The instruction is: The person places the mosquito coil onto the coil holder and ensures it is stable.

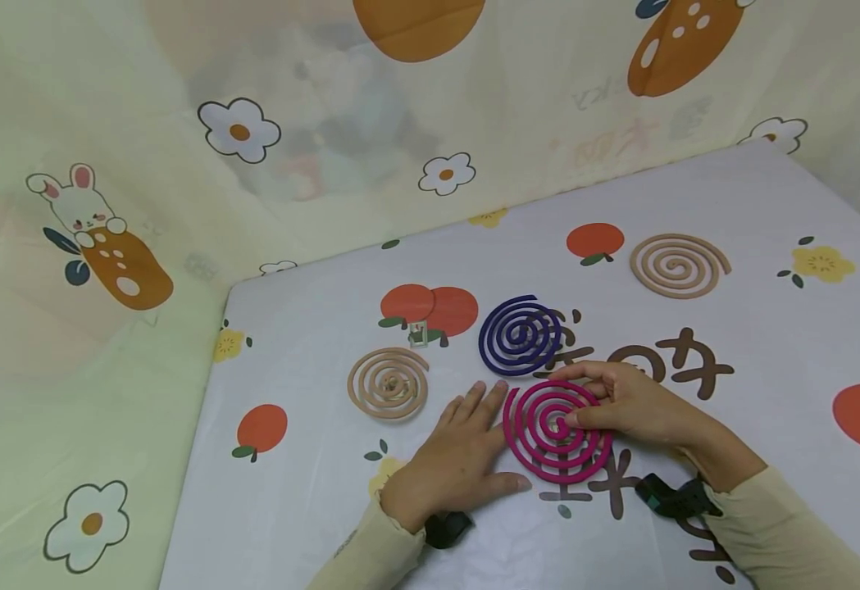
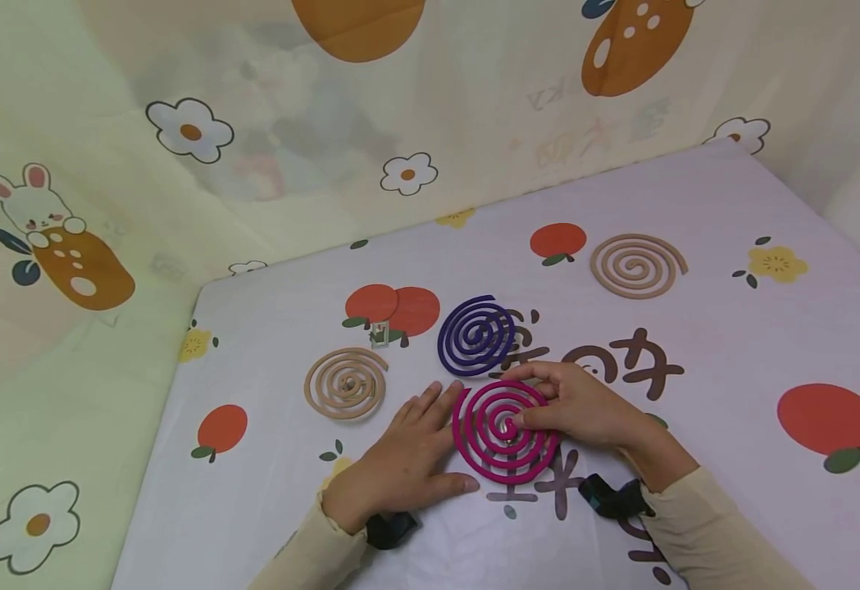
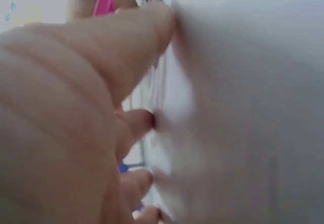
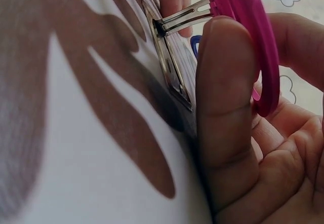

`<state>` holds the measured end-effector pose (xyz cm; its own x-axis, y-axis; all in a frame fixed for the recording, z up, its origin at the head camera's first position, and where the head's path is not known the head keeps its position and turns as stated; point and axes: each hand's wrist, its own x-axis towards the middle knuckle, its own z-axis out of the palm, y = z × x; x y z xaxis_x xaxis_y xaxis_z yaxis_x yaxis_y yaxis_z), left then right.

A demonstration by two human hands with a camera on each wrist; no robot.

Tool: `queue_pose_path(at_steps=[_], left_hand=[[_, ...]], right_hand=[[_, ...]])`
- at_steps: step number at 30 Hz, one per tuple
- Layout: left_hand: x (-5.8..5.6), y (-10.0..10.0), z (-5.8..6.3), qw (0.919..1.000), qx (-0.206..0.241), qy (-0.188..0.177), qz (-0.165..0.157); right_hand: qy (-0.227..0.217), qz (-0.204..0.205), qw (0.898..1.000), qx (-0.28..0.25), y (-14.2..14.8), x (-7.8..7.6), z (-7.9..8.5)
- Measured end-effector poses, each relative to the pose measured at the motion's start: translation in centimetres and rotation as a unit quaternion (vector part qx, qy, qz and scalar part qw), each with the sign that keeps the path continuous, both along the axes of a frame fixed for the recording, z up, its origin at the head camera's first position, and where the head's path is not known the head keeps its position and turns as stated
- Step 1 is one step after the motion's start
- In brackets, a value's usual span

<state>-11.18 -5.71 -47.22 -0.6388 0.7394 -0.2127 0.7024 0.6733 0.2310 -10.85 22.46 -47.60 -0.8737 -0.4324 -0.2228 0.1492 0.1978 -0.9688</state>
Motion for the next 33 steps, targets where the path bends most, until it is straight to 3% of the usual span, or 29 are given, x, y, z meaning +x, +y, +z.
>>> queue_pose_path(at_steps=[4, 14, 24, 33], left_hand=[[-0.3, -0.5, 0.5, 0.9996, -0.001, 0.016, 0.023], [-0.7, -0.9, 1.2, 0.9989, 0.032, 0.019, 0.028], [-0.9, -0.7, 0.3, 0.9939, 0.100, 0.043, 0.014], [-0.7, -0.3, 0.0, 0.9931, 0.100, 0.059, 0.012]], right_hand=[[0.002, -0.004, 1.000, 0.018, -0.1, 0.0, 0.1], [0.009, -0.009, 0.999, 0.039, 0.0, 0.0, 0.0], [0.010, -0.013, 0.999, 0.036, -0.3, 0.3, 0.2], [0.037, -0.015, 0.998, 0.043, -0.1, 0.5, 0.1]])
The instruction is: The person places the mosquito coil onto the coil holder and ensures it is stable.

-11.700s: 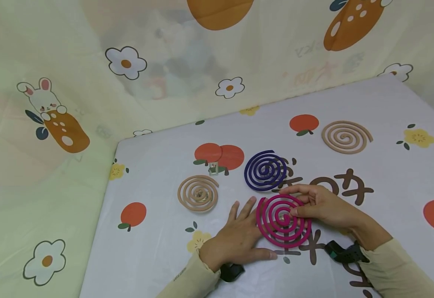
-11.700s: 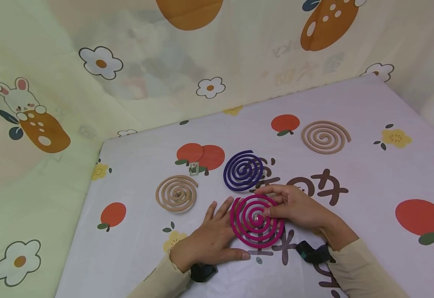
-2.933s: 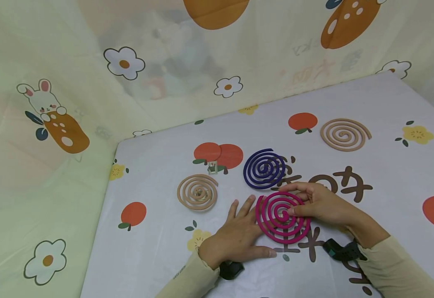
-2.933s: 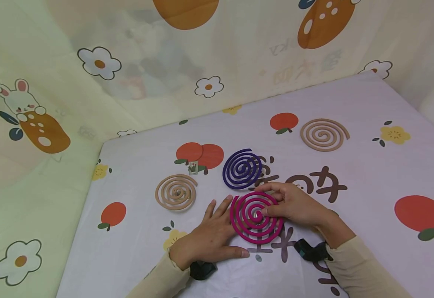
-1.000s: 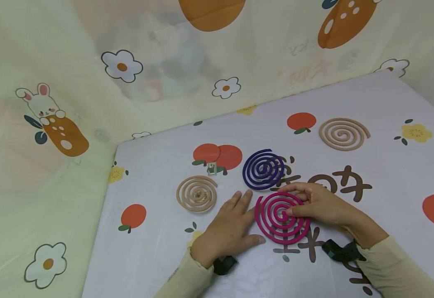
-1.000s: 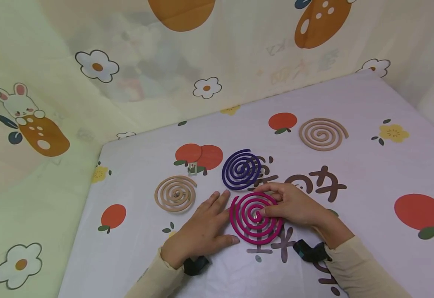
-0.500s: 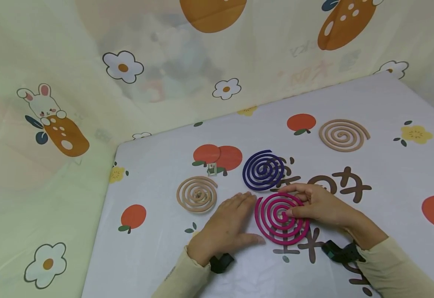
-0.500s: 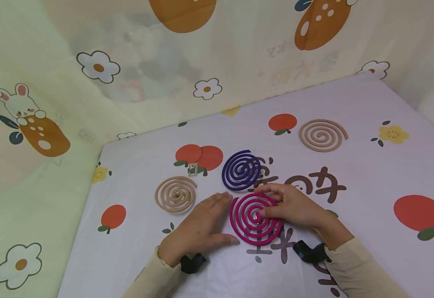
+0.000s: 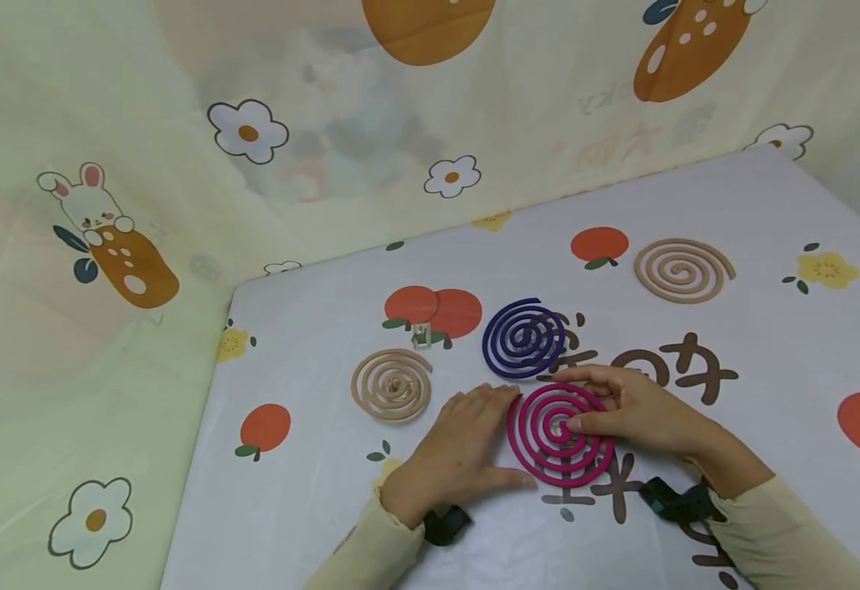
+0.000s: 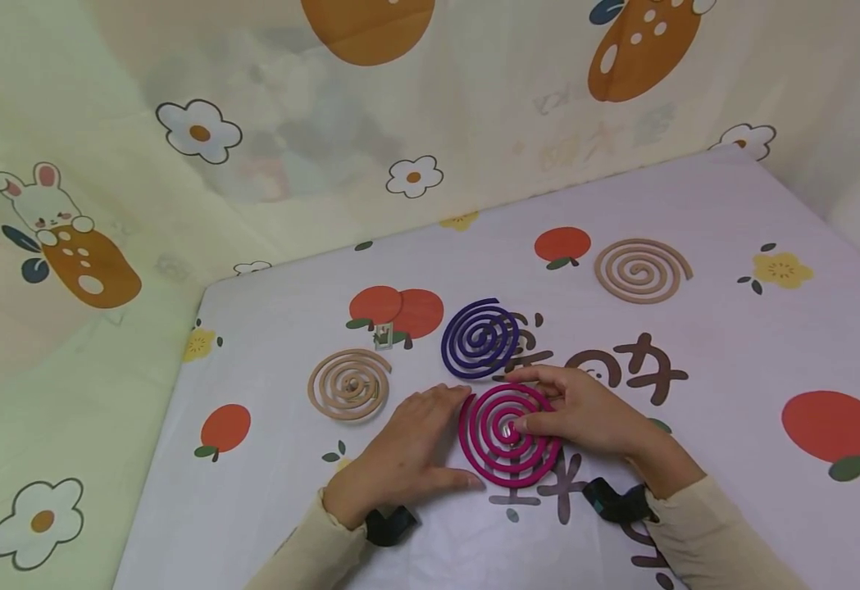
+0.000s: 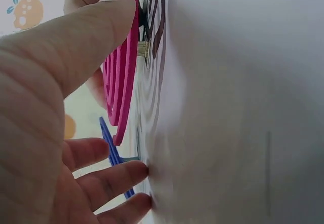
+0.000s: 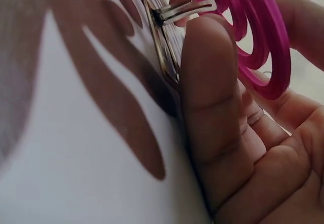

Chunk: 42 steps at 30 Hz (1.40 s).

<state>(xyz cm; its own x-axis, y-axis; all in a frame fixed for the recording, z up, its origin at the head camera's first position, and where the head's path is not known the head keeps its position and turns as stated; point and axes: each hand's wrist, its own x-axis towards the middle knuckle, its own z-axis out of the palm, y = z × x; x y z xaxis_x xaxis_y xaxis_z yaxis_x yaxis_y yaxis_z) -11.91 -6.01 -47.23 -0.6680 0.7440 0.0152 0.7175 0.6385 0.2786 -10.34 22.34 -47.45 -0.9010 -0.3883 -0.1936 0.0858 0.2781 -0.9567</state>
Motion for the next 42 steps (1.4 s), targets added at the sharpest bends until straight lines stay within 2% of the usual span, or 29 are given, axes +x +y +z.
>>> queue_pose_path(at_steps=[6, 9, 13, 15, 19, 22, 26, 30, 34, 42], left_hand=[[0.1, 0.0, -0.1, 0.9999, -0.012, 0.001, 0.001], [0.2, 0.0, 0.0, 0.9999, -0.015, -0.005, 0.004], [0.2, 0.0, 0.1, 0.9998, -0.014, -0.008, 0.007], [0.2, 0.0, 0.1, 0.9999, -0.012, -0.008, 0.008], [0.1, 0.0, 0.1, 0.9999, -0.007, -0.005, 0.005], [0.1, 0.0, 0.1, 1.0000, -0.004, -0.001, 0.002], [0.1, 0.0, 0.1, 1.0000, -0.002, 0.000, 0.001], [0.1, -0.1, 0.2, 1.0000, 0.003, -0.003, -0.002], [0.1, -0.1, 0.2, 0.9999, 0.014, -0.003, -0.008], [0.2, -0.2, 0.2, 0.9995, 0.026, -0.011, -0.013]], right_hand=[[0.010, -0.007, 1.000, 0.006, 0.0, 0.2, 0.1], [0.044, -0.017, 0.998, 0.048, 0.1, 0.5, 0.7], [0.096, -0.034, 0.988, 0.118, 0.3, 1.3, 1.6], [0.118, -0.032, 0.983, 0.134, 0.5, 1.8, 2.0], [0.138, -0.011, 0.981, 0.136, 0.6, 2.8, 2.4], [0.132, 0.006, 0.981, 0.144, 0.6, 3.2, 2.5], [0.133, 0.022, 0.974, 0.180, 0.4, 3.5, 2.3], [0.158, 0.033, 0.961, 0.225, 0.0, 3.7, 2.2], [0.179, 0.031, 0.953, 0.244, -0.4, 3.7, 2.2], [0.182, 0.023, 0.954, 0.237, -1.1, 3.6, 1.9]])
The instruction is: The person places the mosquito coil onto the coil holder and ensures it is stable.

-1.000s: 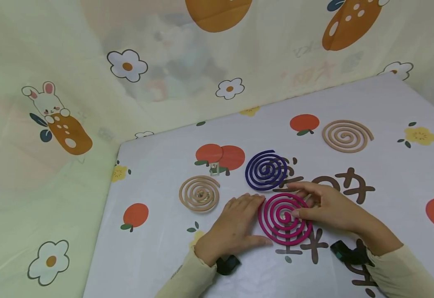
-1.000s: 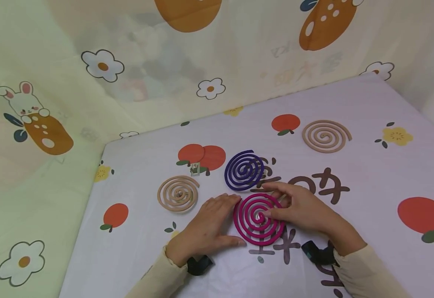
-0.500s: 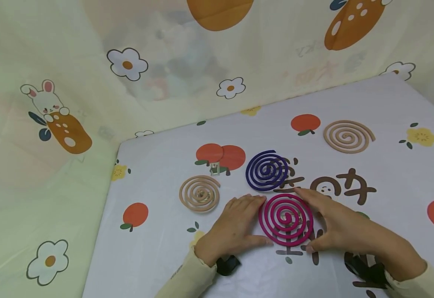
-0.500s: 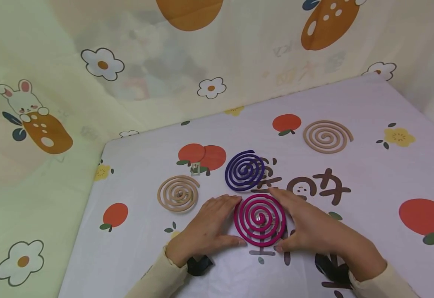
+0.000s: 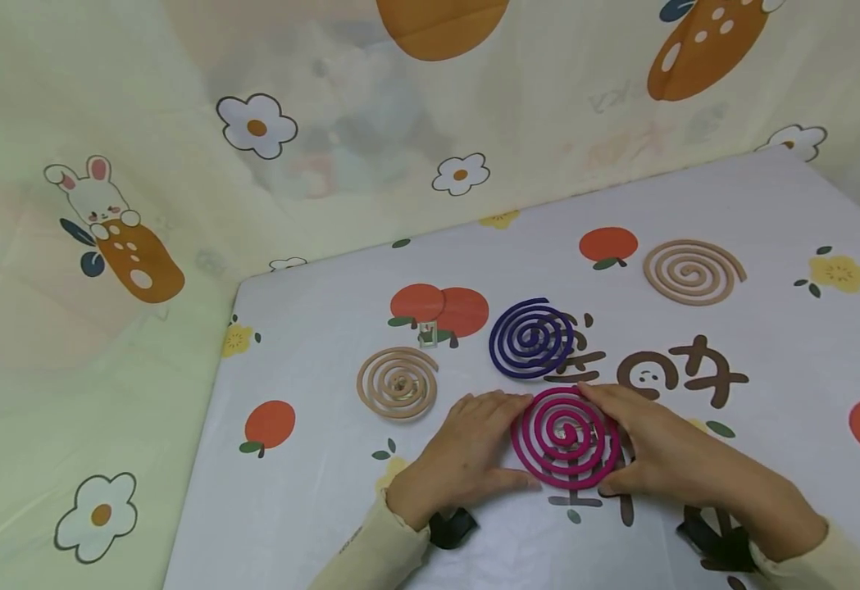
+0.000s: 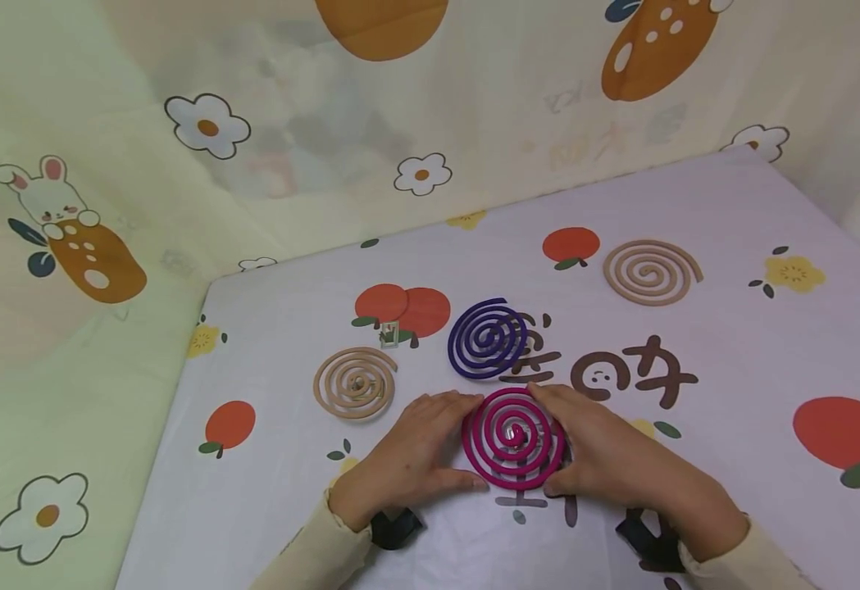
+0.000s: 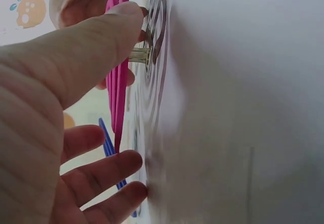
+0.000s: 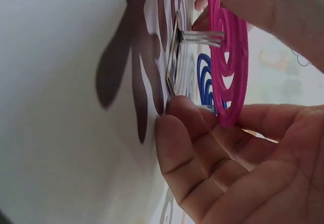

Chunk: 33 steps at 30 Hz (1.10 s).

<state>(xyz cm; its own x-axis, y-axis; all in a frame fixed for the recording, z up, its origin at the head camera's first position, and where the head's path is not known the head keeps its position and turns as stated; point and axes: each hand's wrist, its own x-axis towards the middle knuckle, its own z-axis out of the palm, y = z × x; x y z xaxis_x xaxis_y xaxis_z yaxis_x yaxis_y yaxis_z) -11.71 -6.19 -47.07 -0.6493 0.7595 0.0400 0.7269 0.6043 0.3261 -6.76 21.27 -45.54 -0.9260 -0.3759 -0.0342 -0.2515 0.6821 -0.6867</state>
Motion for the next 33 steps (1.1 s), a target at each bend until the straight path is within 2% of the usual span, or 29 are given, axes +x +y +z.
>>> queue_pose_path(at_steps=[8, 14, 23, 33], left_hand=[[0.1, -0.5, 0.0, 0.9999, 0.012, 0.003, 0.006], [0.4, -1.0, -0.2, 0.9998, 0.013, 0.006, 0.017], [0.6, -2.3, -0.2, 0.9988, 0.037, 0.009, 0.030], [1.0, -4.4, 0.0, 0.9968, 0.063, -0.023, 0.042]], right_hand=[[-0.013, -0.004, 1.000, -0.019, -1.0, -0.2, -0.1], [-0.001, 0.004, 1.000, -0.010, -1.6, -0.3, 0.0], [0.007, 0.016, 1.000, -0.024, -2.6, -0.7, 0.1], [0.003, 0.042, 0.999, -0.021, -4.6, -1.3, 0.3]])
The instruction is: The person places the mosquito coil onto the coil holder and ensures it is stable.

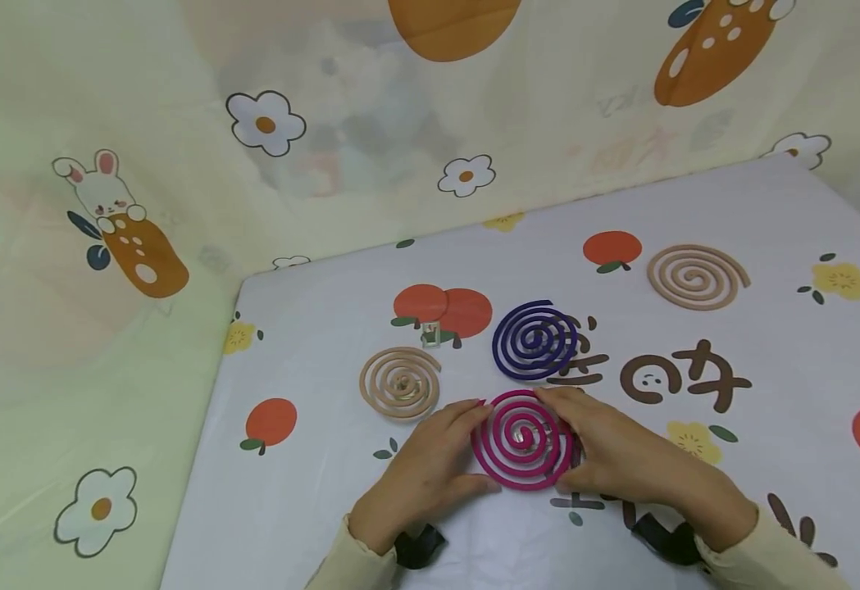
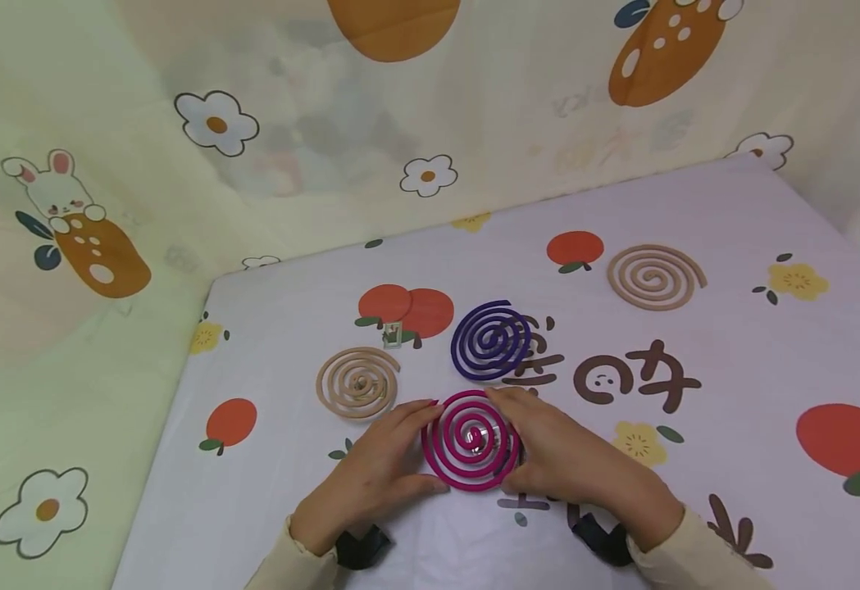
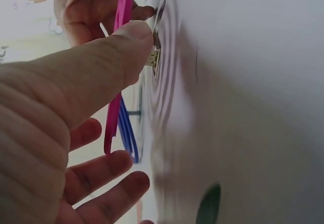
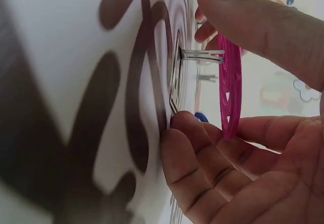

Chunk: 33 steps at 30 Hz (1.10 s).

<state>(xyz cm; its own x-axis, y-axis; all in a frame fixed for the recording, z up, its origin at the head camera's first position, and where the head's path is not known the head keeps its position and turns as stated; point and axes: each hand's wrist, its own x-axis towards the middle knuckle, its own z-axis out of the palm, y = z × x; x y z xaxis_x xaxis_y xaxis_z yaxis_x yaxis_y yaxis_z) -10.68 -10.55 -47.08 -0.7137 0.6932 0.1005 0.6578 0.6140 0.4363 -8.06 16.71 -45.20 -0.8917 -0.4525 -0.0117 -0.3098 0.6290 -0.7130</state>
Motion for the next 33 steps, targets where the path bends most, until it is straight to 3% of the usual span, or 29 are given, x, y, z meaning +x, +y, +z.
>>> queue_pose_path(at_steps=[8, 20, 26, 33], left_hand=[[0.4, -1.7, 0.4, 0.9993, -0.001, -0.027, 0.026], [1.6, -5.0, 0.6, 0.9969, 0.024, -0.030, 0.068], [1.9, -5.9, 0.6, 0.9968, 0.036, -0.012, 0.071], [2.5, -6.5, 0.6, 0.9956, 0.037, -0.016, 0.085]], right_hand=[[0.016, 0.021, 1.000, -0.001, -1.7, -0.5, 0.0], [0.029, 0.055, 0.998, -0.010, -5.1, -1.1, -0.4], [0.032, 0.067, 0.997, -0.004, -6.1, -1.2, -0.3], [0.023, 0.081, 0.996, -0.005, -6.9, -1.4, -0.3]])
